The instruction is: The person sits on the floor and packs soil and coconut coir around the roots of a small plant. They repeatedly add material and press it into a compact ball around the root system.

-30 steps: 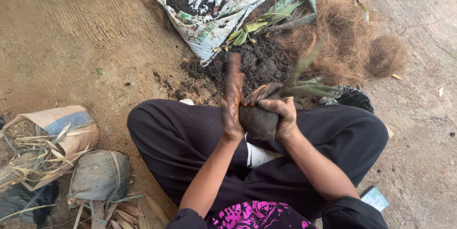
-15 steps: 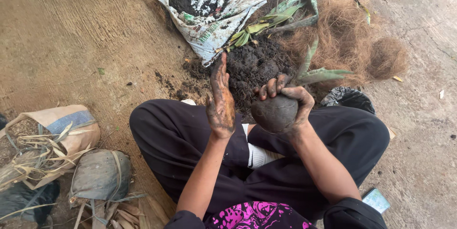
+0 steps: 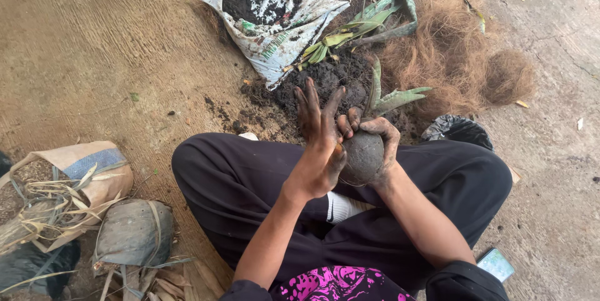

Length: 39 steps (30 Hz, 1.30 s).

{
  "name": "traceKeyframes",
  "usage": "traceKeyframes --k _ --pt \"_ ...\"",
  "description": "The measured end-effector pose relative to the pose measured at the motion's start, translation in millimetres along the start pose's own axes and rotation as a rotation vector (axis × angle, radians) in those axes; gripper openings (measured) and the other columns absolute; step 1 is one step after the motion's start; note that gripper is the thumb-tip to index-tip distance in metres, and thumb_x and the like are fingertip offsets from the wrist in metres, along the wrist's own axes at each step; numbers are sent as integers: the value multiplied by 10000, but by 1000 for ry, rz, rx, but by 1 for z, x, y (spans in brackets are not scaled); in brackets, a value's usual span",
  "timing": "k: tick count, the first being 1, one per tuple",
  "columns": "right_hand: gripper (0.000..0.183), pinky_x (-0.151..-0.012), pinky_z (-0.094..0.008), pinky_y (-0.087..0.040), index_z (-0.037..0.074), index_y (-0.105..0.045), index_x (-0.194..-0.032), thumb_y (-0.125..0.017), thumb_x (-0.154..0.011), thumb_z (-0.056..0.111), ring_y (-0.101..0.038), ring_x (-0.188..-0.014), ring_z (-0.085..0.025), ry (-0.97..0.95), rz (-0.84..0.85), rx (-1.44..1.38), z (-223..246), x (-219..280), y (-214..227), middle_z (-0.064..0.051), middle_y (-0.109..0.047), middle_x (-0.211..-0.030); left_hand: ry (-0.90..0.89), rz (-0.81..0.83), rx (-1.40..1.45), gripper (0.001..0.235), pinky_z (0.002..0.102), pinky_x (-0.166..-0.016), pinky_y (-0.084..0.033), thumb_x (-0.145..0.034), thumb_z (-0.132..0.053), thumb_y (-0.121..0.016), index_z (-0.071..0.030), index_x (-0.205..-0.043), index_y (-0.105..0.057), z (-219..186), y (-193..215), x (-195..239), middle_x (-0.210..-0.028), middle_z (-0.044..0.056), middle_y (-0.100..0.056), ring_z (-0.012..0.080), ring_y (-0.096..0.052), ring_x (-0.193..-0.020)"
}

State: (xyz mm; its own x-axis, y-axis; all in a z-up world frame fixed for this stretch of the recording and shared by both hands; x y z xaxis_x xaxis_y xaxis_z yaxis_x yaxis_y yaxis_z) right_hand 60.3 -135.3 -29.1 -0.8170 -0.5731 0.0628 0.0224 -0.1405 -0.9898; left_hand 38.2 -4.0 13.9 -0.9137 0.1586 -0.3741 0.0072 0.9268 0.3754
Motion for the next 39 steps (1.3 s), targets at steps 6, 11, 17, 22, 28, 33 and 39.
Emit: traceKeyframes --k 6,11,17,22,28,33,39 --pt "190 -994 -481 -542 -6 -600 -993 -614 -864 133 -629 -973 -331 439 -230 338 12 -2 -8 -162 -611 -938 -169 -359 49 687 569 -1348 102 -1106 -630 -61 -218 -1626 -239 -12 7 -1 -1700 54 -257 298 36 -1665" --pt "275 -985 -426 -532 17 -633 -1054 -591 -963 274 -639 -1024 -274 592 -466 593 7 10 -15 -126 -659 -1045 -5 -537 138 606 539 -1399 -133 -1147 -562 -235 -112 -1529 -371 -14 -18 11 -1639 149 -384 314 -209 -1612" --pt "452 -1092 -344 -480 7 -588 -1344 -631 -997 292 -610 -1213 -215 520 -304 1170 4 9 -28 -110 -653 -1287 266 -501 704 556 497 -1174 -479 -1121 -498 -359 -55 -1340 -614 26 -47 14 -1379 181 -630 319 -606 -1327" --pt "456 -1128 -344 -461 6 -611 -1365 -698 -945 162 -593 -1276 -196 708 -3 1665 22 6 -46 -114 -616 -1354 496 -374 1494 770 481 -1131 -474 -1010 -639 -384 -36 -1465 -531 43 -44 8 -1381 168 -607 308 -590 -1302" --pt "234 -935 -308 -566 -24 -676 -1164 -741 -943 15 -694 -994 -166 618 -275 1325 23 4 -22 -87 -726 -1095 583 -237 1668 858 455 -1195 -426 -992 -704 -367 -118 -1619 -402 32 -44 7 -1486 125 -541 280 -505 -1396" --pt "148 -933 -312 -591 1 -658 -1092 -700 -950 -12 -740 -980 -180 632 -270 1103 23 5 -15 -91 -752 -1063 601 -211 1687 889 503 -1189 -388 -956 -735 -398 -109 -1588 -396 42 -41 10 -1550 137 -464 305 -472 -1411" --pt "281 -929 -355 -568 -14 -656 -1082 -796 -872 108 -701 -995 -227 1004 -296 1689 4 19 -35 -128 -708 -1071 654 -469 1415 897 470 -1254 -263 -925 -712 -370 -68 -1544 -445 73 -47 19 -1606 125 -424 237 -387 -1487"
Point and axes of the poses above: each hand's wrist, its own x-axis away from the middle knuckle, its own y-axis out of the back of the hand, z = x × y, the point moved 4 cm from there along -x, towards the middle knuckle
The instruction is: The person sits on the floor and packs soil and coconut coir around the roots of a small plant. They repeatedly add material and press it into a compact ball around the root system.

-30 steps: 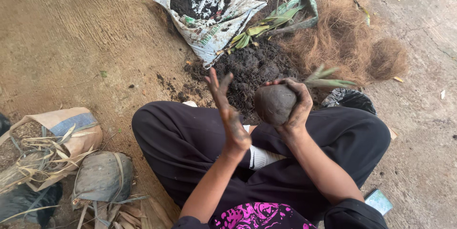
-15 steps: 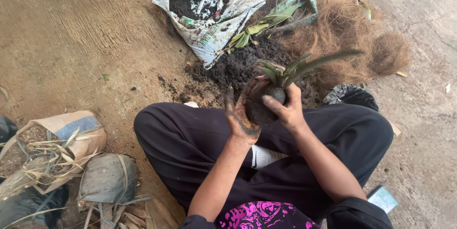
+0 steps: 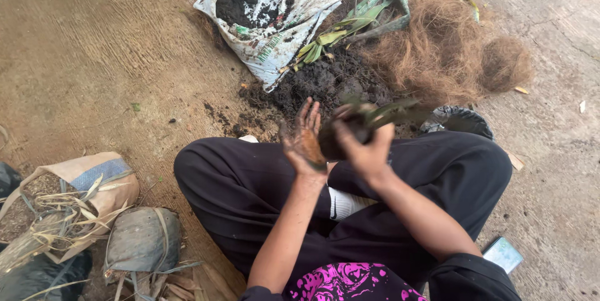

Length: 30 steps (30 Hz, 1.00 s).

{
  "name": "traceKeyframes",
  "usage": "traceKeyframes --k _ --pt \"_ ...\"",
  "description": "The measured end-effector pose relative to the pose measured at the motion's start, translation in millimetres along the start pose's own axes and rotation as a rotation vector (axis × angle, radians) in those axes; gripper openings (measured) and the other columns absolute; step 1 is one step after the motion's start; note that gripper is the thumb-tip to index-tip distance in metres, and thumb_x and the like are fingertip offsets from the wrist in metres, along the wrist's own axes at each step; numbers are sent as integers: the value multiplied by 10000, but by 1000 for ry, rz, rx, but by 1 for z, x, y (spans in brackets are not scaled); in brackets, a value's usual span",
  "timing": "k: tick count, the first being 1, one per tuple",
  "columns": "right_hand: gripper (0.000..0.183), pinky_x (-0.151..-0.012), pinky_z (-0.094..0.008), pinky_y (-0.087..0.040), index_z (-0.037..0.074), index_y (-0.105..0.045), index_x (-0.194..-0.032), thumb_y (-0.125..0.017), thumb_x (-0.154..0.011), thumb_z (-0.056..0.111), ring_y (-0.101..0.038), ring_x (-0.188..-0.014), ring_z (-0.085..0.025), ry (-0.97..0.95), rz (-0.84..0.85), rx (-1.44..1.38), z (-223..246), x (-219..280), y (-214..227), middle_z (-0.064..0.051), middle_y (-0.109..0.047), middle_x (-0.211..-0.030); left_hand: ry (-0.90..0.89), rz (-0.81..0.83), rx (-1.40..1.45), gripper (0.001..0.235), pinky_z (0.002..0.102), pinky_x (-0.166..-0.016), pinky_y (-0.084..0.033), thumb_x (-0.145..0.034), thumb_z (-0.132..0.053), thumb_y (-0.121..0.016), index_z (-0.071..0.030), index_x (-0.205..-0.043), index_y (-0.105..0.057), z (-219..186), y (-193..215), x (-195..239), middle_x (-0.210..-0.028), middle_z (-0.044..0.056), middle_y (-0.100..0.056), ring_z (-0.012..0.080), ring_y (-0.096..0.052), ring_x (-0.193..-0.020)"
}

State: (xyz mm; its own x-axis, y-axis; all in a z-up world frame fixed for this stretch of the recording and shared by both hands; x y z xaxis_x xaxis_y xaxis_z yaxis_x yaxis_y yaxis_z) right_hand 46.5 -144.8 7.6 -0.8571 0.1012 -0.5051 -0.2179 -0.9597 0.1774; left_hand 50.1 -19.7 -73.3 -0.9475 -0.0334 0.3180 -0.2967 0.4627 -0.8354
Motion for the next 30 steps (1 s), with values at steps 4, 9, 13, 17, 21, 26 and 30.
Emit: traceKeyframes --k 4,9,13,17,21,26,30 --pt "280 -971 -418 -593 0 -665 -1032 -781 -804 114 -733 -1048 -296 249 151 33 19 9 -25 -150 -730 -1055 -86 8 61 842 418 -1298 -266 -991 -637 -376 51 -1467 -476 10 11 -16 -1535 204 -513 278 -446 -1469" --pt "298 -924 -425 -592 -15 -667 -1010 -808 -778 109 -731 -1009 -314 336 84 66 18 18 -29 -171 -726 -1023 -136 31 -34 817 392 -1268 -311 -1005 -630 -363 73 -1382 -539 12 29 -19 -1457 201 -574 271 -501 -1424" --pt "209 -825 -334 -598 -5 -728 -1013 -790 -840 93 -730 -906 -214 43 168 -121 -9 16 -31 -119 -752 -968 46 1 63 791 443 -1205 -375 -986 -659 -366 -2 -1371 -583 6 34 -7 -1420 162 -602 300 -532 -1343" --pt "241 -807 -287 -580 -19 -729 -1082 -780 -908 140 -695 -848 -148 -317 203 -324 -27 18 -27 -64 -753 -942 181 119 115 775 497 -1166 -413 -961 -692 -389 -57 -1353 -600 -7 25 9 -1383 150 -632 320 -561 -1323" --pt "208 -813 -286 -609 21 -730 -1073 -760 -925 165 -734 -833 -157 -124 310 -277 -8 10 -33 -55 -761 -965 320 -36 118 728 489 -1063 -484 -910 -705 -424 -106 -1263 -641 -11 34 17 -1267 133 -668 299 -606 -1224" --pt "543 -1018 -512 -385 11 -640 -1274 -726 -861 352 -599 -1171 -323 65 310 278 15 3 -40 -172 -694 -1210 226 64 239 433 411 -978 -579 -1042 -466 -540 -100 -1231 -675 1 41 11 -1226 81 -666 239 -640 -1154" --pt "633 -1241 -561 -219 46 -543 -1430 -647 -926 414 -405 -1466 -350 19 263 361 1 11 -35 -201 -580 -1484 252 101 346 335 414 -1013 -589 -1140 -395 -534 -101 -1275 -621 20 48 18 -1276 72 -621 231 -630 -1167"
Point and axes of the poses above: each hand's wrist, its own x-axis away from the middle knuckle, its own y-axis out of the back of the hand, z = x × y, the point moved 4 cm from there along -x, towards the middle knuckle
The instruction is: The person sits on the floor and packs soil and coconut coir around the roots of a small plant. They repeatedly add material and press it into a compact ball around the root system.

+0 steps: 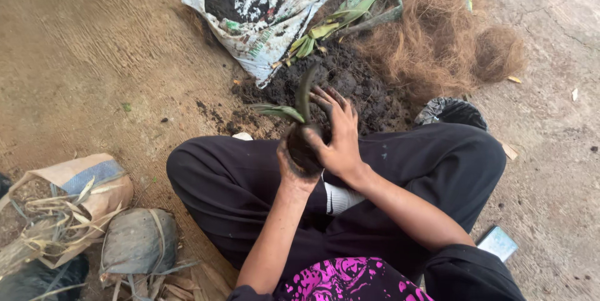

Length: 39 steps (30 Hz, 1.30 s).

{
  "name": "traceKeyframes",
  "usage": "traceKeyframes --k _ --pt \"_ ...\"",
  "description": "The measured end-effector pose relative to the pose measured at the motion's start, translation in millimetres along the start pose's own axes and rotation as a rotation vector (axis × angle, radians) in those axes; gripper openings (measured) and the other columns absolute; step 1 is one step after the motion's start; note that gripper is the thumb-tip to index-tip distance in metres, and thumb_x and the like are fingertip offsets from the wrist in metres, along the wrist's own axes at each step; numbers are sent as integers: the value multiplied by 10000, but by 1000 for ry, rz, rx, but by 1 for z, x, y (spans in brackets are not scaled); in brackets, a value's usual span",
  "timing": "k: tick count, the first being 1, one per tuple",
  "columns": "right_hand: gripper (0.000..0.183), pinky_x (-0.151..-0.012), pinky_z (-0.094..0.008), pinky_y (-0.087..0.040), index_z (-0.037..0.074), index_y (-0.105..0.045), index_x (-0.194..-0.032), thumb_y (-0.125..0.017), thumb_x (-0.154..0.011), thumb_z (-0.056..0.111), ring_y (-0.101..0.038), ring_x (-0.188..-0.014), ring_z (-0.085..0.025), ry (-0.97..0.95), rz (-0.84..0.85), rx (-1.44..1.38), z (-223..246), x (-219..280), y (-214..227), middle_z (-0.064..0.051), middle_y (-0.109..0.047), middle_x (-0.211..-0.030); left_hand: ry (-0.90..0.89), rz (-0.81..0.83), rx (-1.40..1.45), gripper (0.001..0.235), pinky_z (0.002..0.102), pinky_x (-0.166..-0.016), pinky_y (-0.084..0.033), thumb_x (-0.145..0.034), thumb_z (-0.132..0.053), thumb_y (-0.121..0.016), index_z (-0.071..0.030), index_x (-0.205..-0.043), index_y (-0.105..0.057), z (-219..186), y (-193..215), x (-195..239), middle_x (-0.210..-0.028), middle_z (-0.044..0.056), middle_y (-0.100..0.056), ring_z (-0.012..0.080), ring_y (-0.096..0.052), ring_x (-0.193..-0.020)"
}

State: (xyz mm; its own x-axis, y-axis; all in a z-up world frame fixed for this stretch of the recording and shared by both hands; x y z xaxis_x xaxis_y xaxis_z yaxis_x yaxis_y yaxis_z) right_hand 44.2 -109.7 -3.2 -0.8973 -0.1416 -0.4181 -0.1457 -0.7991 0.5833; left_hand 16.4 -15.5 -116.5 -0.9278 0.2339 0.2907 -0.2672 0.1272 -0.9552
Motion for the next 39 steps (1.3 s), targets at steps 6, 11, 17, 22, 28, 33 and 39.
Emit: traceKeyframes --k 6,11,17,22,28,33,39 --pt "573 -1063 -421 -518 26 -586 -1351 -674 -939 415 -643 -1179 -296 -590 104 -649 -54 1 -31 -149 -685 -1250 -170 -191 -523 642 416 -1042 -547 -1021 -587 -419 -164 -1501 -477 -11 -4 -12 -1498 131 -504 242 -535 -1359" --pt "504 -1080 -387 -438 4 -555 -1393 -556 -1039 364 -568 -1235 -242 -468 152 -683 -66 -8 -31 -151 -649 -1307 -334 -85 -768 707 421 -1076 -512 -1043 -551 -508 -80 -1564 -432 -32 -18 -33 -1540 122 -489 237 -524 -1363" --pt "528 -1220 -518 -134 -9 -320 -1551 -329 -1138 320 -339 -1398 -344 -237 -72 11 -67 -6 -30 -214 -486 -1465 138 -26 -402 704 488 -910 -631 -836 -509 -770 -56 -1315 -525 -22 -28 -52 -1186 117 -629 267 -720 -1003" --pt "571 -1225 -448 -264 39 -419 -1514 -264 -1129 432 -404 -1435 -303 -342 -271 -248 -106 -18 -37 -184 -486 -1484 174 -209 -462 690 521 -907 -648 -687 -457 -843 -110 -1205 -547 -38 -30 -82 -1081 115 -632 297 -738 -944" --pt "512 -936 -387 -509 11 -598 -1280 -583 -991 434 -664 -1106 -247 -732 -53 -482 -173 -50 -36 -155 -697 -1209 -260 86 -299 591 510 -928 -598 -765 -507 -849 -126 -1151 -613 -122 -6 -130 -1114 128 -684 328 -725 -1010" --pt "466 -928 -377 -567 32 -623 -1278 -600 -995 401 -696 -1063 -195 -751 205 -212 -191 -67 -71 -120 -708 -1205 -358 -428 -181 392 524 -827 -613 -844 -524 -691 -222 -1085 -625 -147 48 -144 -1015 32 -672 283 -711 -945" --pt "401 -925 -453 -536 9 -642 -1219 -657 -964 318 -660 -1072 -340 -329 250 282 -246 -117 -129 -210 -683 -1172 -345 -495 -156 396 496 -887 -632 -909 -500 -640 -200 -1159 -580 -137 81 -171 -1131 58 -650 266 -710 -1045"
Point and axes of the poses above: each hand's wrist, its own x-axis away from the middle knuckle, its own y-axis out of the back of the hand, z = x × y, the point moved 4 cm from there along -x, towards the middle knuckle
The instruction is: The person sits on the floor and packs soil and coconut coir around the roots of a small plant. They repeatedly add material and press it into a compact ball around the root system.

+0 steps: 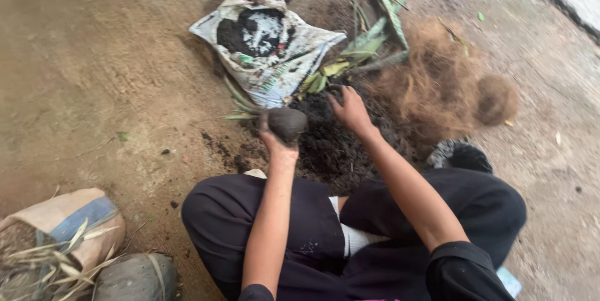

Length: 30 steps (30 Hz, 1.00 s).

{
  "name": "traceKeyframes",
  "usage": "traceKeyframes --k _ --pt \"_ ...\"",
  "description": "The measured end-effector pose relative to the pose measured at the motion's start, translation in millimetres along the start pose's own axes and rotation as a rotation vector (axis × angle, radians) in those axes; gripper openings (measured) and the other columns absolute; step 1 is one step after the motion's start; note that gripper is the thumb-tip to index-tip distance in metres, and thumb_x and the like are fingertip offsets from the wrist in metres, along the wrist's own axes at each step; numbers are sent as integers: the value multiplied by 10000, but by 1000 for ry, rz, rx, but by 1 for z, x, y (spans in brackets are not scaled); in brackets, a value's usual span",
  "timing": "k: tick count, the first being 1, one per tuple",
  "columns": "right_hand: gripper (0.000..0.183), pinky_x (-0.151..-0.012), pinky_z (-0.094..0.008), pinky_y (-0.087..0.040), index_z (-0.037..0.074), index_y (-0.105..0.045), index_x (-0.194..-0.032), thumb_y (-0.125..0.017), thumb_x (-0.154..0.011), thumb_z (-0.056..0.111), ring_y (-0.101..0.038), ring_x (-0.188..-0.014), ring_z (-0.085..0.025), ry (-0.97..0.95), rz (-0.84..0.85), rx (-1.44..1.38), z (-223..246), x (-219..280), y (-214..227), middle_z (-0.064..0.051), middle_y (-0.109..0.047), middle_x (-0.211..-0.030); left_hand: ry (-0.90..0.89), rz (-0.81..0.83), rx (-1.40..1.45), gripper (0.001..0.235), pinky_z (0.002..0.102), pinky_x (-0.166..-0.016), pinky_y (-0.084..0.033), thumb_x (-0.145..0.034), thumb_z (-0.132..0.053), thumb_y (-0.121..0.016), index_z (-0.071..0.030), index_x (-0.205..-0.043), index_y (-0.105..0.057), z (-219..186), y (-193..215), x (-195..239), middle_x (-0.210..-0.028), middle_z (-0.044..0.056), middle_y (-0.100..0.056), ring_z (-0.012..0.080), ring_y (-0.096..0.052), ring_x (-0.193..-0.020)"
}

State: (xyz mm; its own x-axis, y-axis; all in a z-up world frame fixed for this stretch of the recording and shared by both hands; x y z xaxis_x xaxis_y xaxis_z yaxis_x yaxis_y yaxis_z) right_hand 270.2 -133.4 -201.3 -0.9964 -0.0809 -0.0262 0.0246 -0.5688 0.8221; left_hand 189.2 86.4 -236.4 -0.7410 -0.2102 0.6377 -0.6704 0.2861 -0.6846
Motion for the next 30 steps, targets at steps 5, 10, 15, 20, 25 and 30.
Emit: traceKeyframes --k 5,10,15,20,25,30 --pt "315 -867 -528 -523 11 -645 -1135 -682 -923 240 -612 -1072 -439 141 -16 400 -41 -14 -53 -233 -644 -1155 -38 78 23 555 555 -948 -567 -914 -522 -690 -143 -1297 -556 -1 2 -12 -1291 147 -577 337 -649 -1127" --pt "270 -935 -552 -524 39 -644 -1127 -693 -970 252 -595 -1107 -410 119 -36 324 -47 0 -46 -173 -672 -1103 32 -190 -99 593 593 -1069 -505 -844 -504 -665 -255 -1362 -521 1 0 3 -1369 114 -560 321 -590 -1285" --pt "236 -1020 -667 -320 90 -688 -1118 -704 -917 214 -599 -1120 -350 74 58 307 -9 16 -8 -111 -712 -1085 45 -156 -152 613 593 -1087 -473 -814 -495 -661 -272 -1374 -551 -4 -15 16 -1359 103 -578 324 -586 -1306" --pt "323 -1121 -591 -236 123 -700 -1223 -723 -921 236 -603 -1210 -305 -87 67 20 -2 21 15 -76 -732 -1206 44 -232 -159 607 605 -1105 -466 -825 -494 -654 -278 -1379 -532 0 -8 18 -1371 107 -559 320 -579 -1312" --pt "324 -1055 -376 -512 44 -665 -1274 -691 -996 209 -685 -1148 -215 -263 -203 -524 -35 11 18 -107 -717 -1236 49 -212 -189 619 605 -1102 -481 -832 -521 -630 -272 -1388 -520 0 -1 20 -1384 123 -558 339 -596 -1298" --pt "287 -955 -320 -528 27 -684 -1236 -667 -1026 221 -666 -1062 -166 -270 -322 -853 -70 -6 20 -91 -729 -1176 68 -213 -229 638 587 -1090 -480 -820 -534 -620 -278 -1396 -524 1 -8 20 -1369 112 -586 313 -621 -1282"
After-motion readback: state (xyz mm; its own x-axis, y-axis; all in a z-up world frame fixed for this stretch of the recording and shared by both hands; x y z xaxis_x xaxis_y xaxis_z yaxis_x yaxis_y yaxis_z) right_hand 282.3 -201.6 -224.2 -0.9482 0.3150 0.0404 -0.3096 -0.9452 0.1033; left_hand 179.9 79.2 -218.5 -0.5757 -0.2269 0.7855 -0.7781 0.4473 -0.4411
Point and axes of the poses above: each hand's wrist, its own x-axis away from the middle knuckle, its own y-axis out of the back of the hand, z = x × y, the point moved 4 cm from there along -x, towards the middle knuckle
